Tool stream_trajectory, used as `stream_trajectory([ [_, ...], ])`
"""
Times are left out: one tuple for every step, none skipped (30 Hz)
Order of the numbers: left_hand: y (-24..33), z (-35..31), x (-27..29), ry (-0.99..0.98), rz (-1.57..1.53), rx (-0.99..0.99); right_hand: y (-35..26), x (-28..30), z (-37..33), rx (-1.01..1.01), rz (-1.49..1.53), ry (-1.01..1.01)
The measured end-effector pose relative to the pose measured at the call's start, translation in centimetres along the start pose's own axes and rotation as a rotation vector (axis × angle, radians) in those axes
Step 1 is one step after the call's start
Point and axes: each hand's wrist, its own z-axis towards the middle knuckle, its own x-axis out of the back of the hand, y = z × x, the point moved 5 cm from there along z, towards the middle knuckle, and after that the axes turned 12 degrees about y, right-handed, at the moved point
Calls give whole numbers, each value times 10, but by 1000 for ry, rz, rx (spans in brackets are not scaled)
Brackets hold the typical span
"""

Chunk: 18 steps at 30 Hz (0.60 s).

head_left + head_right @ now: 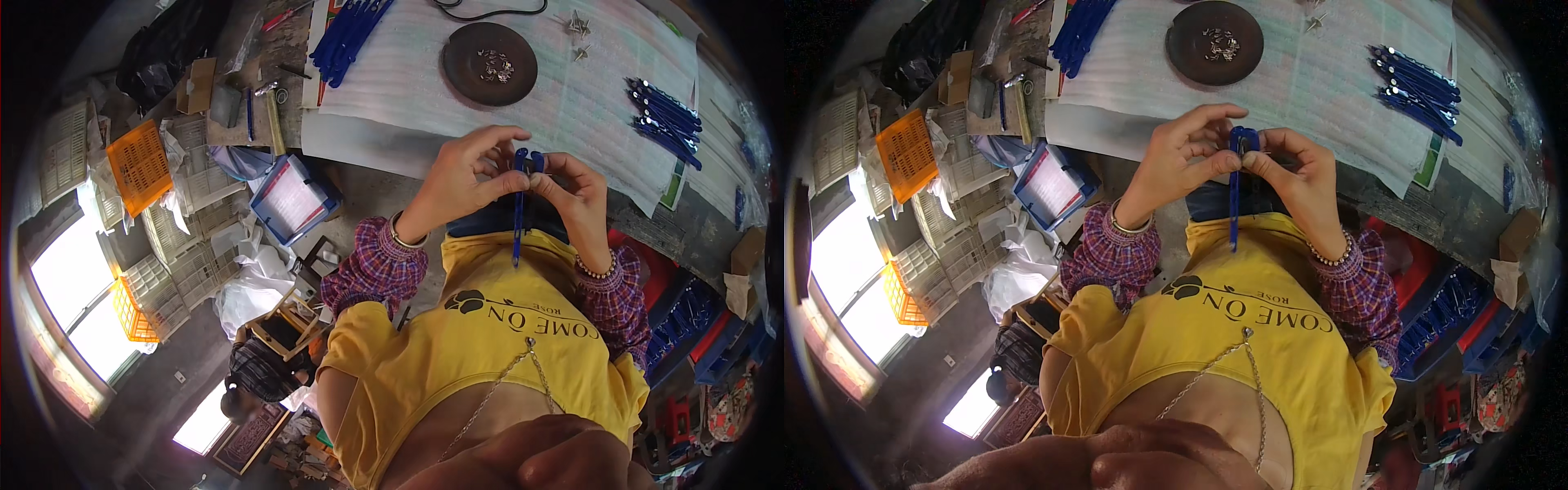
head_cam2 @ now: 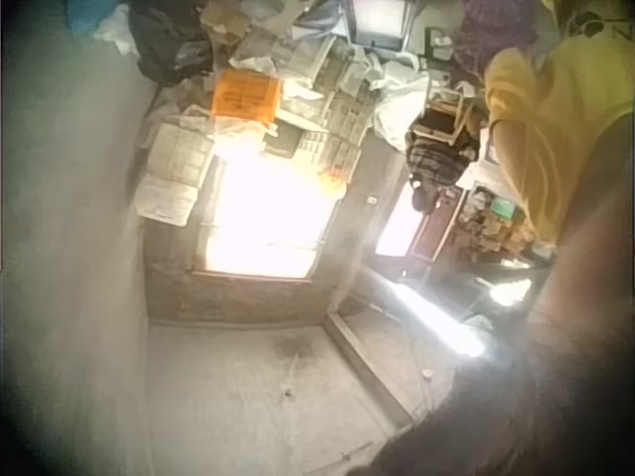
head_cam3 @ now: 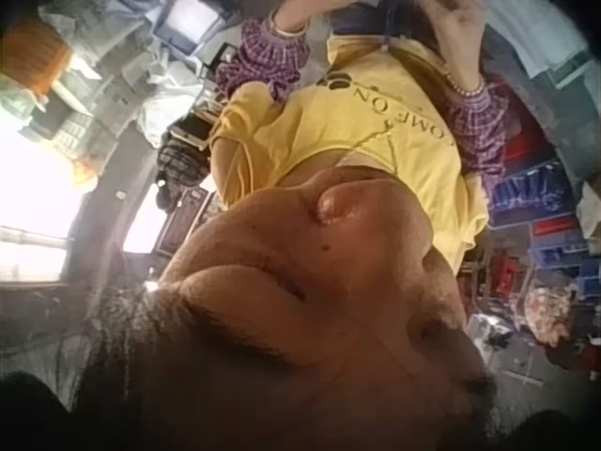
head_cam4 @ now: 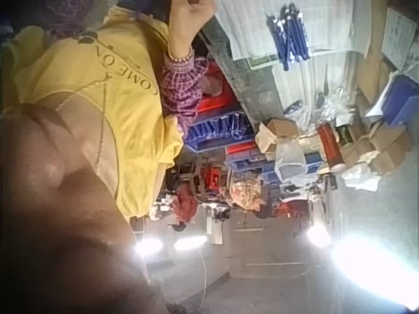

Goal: Assembling small metal studs into blue plastic straps using a small hammer on a workbench.

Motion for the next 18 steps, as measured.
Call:
stream_trajectory([
  [-2, -1, -1, 0, 0, 0, 0, 0, 0, -18, 9, -23],
  [-7, -2, -3, -10, -77, 52, 0, -1, 0, -35, 17, -47],
  [-11, -3, -4, -21, -155, 104, 0, -1, 1, -35, 17, -47],
  [-11, -4, -4, -20, -155, 105, 3, -1, 2, -64, 16, -61],
  [-10, -5, -2, 26, -141, 95, 5, -2, 2, -92, 14, -75],
  [-10, -5, 0, 72, -128, 85, 5, -5, 1, -93, 14, -77],
  [-11, -5, 1, 75, -128, 85, 7, -8, -1, -146, 55, -55],
  [-12, -5, 3, 111, -123, 68, 10, -10, -2, -199, 97, -35],
  [-12, -6, 6, 149, -118, 51, 13, -11, -3, -199, 96, -40],
  [-12, -5, 7, 153, -118, 50, 17, -12, -4, -174, 76, -73],
  [-11, -5, 9, 198, -181, 40, 21, -13, -5, -148, 56, -107],
  [-11, -5, 13, 243, -245, 30, 26, -12, -5, -148, 55, -114],
  [-11, -6, 16, 252, -242, 29, 32, -12, -7, -146, -30, -142],
  [-12, -6, 19, 264, -269, 40, 36, -13, -7, -143, -115, -170],
  [-13, -8, 22, 277, -297, 51, 36, -14, -6, -144, -114, -179],
  [-15, -9, 24, 286, -297, 50, 36, -17, -5, -138, -158, -211],
  [-18, -11, 26, 305, -313, 54, 36, -20, -4, -130, -201, -243],
  [-20, -12, 28, 323, -330, 58, 34, -22, -3, -131, -203, -250],
])
